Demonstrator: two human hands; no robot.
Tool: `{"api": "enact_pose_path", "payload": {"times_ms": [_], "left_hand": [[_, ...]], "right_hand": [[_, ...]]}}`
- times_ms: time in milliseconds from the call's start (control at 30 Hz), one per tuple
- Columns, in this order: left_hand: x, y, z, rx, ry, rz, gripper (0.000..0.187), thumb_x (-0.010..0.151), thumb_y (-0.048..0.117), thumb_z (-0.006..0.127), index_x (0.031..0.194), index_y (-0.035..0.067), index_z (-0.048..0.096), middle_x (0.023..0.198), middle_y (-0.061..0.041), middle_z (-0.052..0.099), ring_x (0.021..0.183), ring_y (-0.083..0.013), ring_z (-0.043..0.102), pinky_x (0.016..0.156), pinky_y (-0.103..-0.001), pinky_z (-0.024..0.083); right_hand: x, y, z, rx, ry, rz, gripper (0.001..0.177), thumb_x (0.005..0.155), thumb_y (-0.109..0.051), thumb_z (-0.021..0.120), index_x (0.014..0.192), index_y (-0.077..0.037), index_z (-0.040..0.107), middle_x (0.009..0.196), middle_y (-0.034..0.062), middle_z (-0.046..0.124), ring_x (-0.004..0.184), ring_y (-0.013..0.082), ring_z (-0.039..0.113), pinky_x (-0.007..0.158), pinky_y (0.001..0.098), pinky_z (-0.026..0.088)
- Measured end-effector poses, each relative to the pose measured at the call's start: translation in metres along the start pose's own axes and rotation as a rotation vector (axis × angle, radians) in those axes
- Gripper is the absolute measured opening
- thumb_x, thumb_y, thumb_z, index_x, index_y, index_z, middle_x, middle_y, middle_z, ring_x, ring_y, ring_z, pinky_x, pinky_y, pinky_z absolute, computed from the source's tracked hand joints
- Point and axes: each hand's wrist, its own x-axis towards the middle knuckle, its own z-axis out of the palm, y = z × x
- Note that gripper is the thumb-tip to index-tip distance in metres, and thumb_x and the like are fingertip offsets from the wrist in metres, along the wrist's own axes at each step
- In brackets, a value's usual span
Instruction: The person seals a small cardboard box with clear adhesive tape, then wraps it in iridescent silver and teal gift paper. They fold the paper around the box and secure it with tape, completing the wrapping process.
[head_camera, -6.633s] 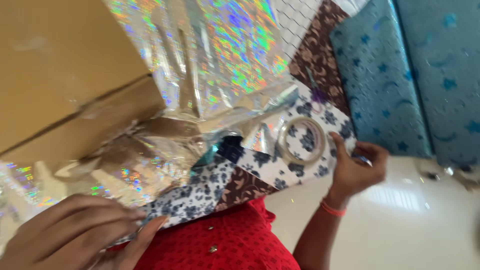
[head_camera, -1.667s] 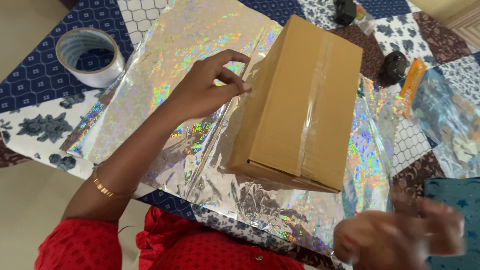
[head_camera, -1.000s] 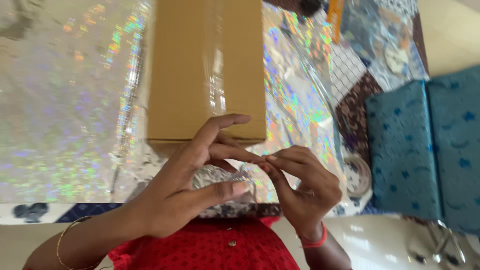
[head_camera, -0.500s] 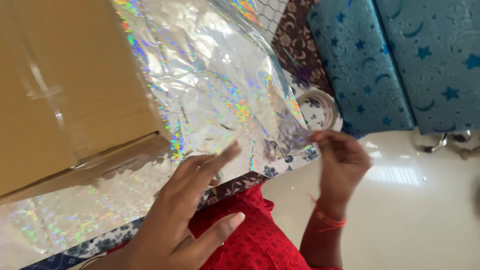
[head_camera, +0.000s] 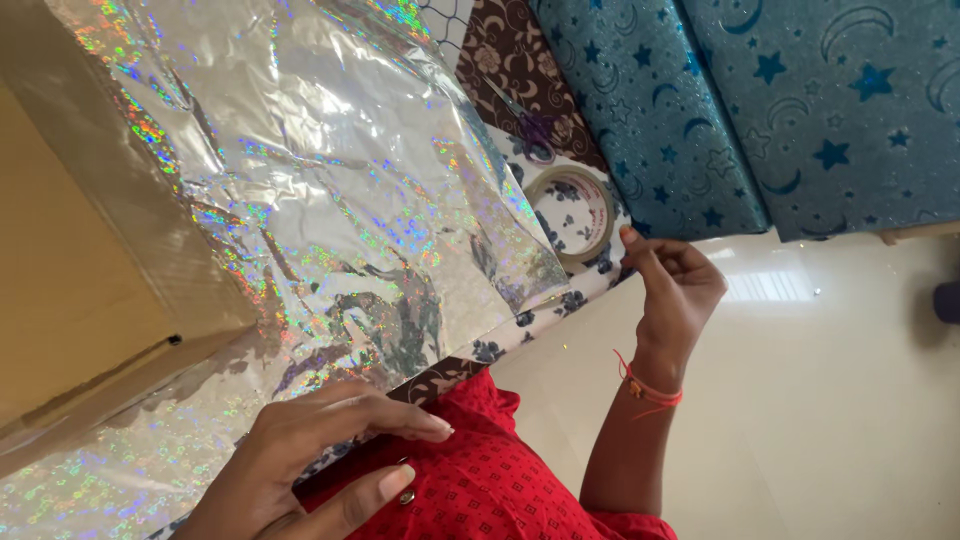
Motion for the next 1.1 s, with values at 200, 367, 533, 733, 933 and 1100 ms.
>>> {"api": "enact_pose_path", "payload": {"times_ms": [200, 367, 533, 733, 933, 1100], "left_hand": [[0.000, -0.005, 0.000, -0.006, -0.071, -0.084, 0.029, 0.090, 0.025, 0.073, 0.115, 0.009, 0.077, 0.098, -0.008, 0.076, 0.099, -0.0244, 0.069, 0.091, -0.037, 0.052], [0.002, -0.008, -0.002, -0.011, -0.092, -0.043, 0.029, 0.092, 0.027, 0.072, 0.116, 0.009, 0.075, 0.101, -0.009, 0.076, 0.101, -0.0243, 0.074, 0.092, -0.037, 0.052], [0.001, -0.013, -0.004, -0.007, -0.100, -0.005, 0.031, 0.094, 0.027, 0.071, 0.118, 0.008, 0.073, 0.103, -0.011, 0.075, 0.103, -0.0259, 0.073, 0.092, -0.037, 0.052], [0.001, -0.025, -0.001, 0.024, -0.091, -0.019, 0.031, 0.094, 0.028, 0.072, 0.120, 0.010, 0.074, 0.106, -0.010, 0.076, 0.104, -0.0258, 0.073, 0.093, -0.038, 0.053], [-0.005, -0.032, 0.000, 0.060, -0.042, -0.034, 0.030, 0.095, 0.035, 0.073, 0.115, 0.013, 0.077, 0.101, -0.008, 0.075, 0.098, -0.0249, 0.074, 0.088, -0.037, 0.054], [-0.003, -0.025, -0.004, 0.012, -0.044, -0.046, 0.032, 0.093, 0.034, 0.070, 0.116, 0.011, 0.075, 0.100, -0.007, 0.077, 0.094, -0.0234, 0.072, 0.084, -0.037, 0.053]], "right_hand": [[0.005, -0.007, 0.013, -0.121, 0.024, 0.040, 0.024, 0.084, -0.013, 0.089, 0.084, 0.006, 0.075, 0.070, 0.0089, 0.072, 0.061, 0.0101, 0.066, 0.064, 0.0208, 0.053], [0.007, -0.010, 0.012, -0.241, -0.002, 0.068, 0.030, 0.083, -0.020, 0.091, 0.083, 0.006, 0.076, 0.068, 0.0102, 0.072, 0.059, 0.0102, 0.067, 0.064, 0.0217, 0.057], [0.010, -0.012, 0.011, -0.269, 0.013, 0.108, 0.034, 0.083, -0.022, 0.091, 0.082, 0.007, 0.075, 0.069, 0.0103, 0.073, 0.059, 0.0104, 0.067, 0.062, 0.0216, 0.055], [0.006, -0.012, 0.014, -0.260, -0.012, 0.066, 0.024, 0.079, -0.012, 0.090, 0.083, 0.007, 0.076, 0.070, 0.0089, 0.072, 0.060, 0.0087, 0.064, 0.060, 0.0198, 0.049], [0.005, -0.007, 0.014, -0.420, 0.041, 0.073, 0.028, 0.074, -0.017, 0.091, 0.081, 0.006, 0.078, 0.071, 0.0079, 0.074, 0.061, 0.0075, 0.064, 0.063, 0.0192, 0.050], [0.016, 0.011, 0.003, -0.533, 0.054, 0.066, 0.035, 0.072, -0.024, 0.093, 0.081, 0.006, 0.078, 0.069, 0.0086, 0.073, 0.062, 0.0107, 0.065, 0.065, 0.0240, 0.052]]}}
